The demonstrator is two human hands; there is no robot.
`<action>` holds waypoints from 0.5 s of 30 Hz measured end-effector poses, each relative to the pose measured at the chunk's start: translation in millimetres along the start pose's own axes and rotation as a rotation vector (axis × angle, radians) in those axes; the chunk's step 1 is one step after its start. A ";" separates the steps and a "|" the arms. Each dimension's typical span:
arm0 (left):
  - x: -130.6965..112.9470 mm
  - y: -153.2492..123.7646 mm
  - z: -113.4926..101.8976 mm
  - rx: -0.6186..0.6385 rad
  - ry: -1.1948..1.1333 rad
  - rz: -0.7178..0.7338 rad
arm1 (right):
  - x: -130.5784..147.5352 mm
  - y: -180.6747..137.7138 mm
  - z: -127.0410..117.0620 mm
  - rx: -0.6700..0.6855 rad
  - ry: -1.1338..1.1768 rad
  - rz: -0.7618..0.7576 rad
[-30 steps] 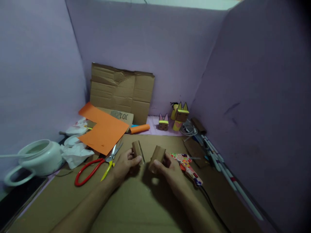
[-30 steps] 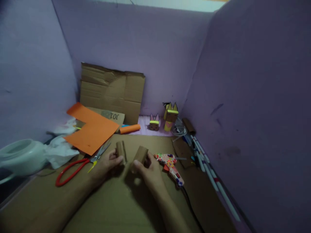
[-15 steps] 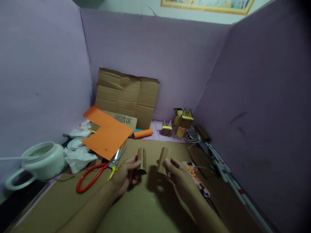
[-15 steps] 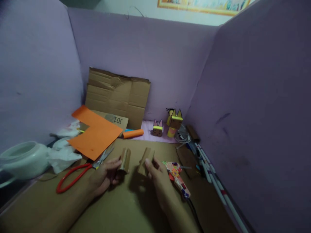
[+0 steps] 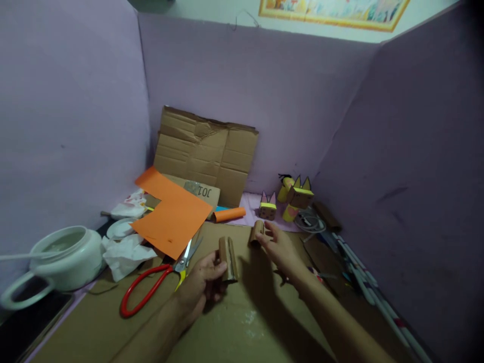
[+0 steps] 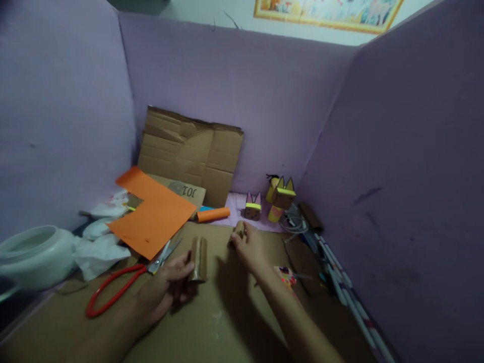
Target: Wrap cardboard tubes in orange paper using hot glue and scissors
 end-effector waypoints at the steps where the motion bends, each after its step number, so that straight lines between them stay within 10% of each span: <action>1: -1.4 -0.4 0.3 0.006 0.014 0.028 | 3.3 -11.6 3.8 0.021 -0.006 -0.016; 6: -11.9 -8.4 19.8 0.117 0.102 0.200 | 4.5 -79.0 41.9 0.403 -0.044 -0.072; 8: -15.1 -11.5 25.6 0.122 0.180 0.230 | 2.6 -90.8 39.0 0.365 -0.085 -0.167; 15: -33.6 -19.3 -21.4 -0.388 0.453 0.274 | -2.1 -91.4 10.0 0.211 -0.416 -0.518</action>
Point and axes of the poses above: each hand's wrist, its own y-axis towards the middle knuckle, its own z-axis out of the palm, x = y × z, the point moved 7 cm from there along y, towards the middle knuckle, and after that the axes turned 9 degrees about y, right-handed, at the moved point
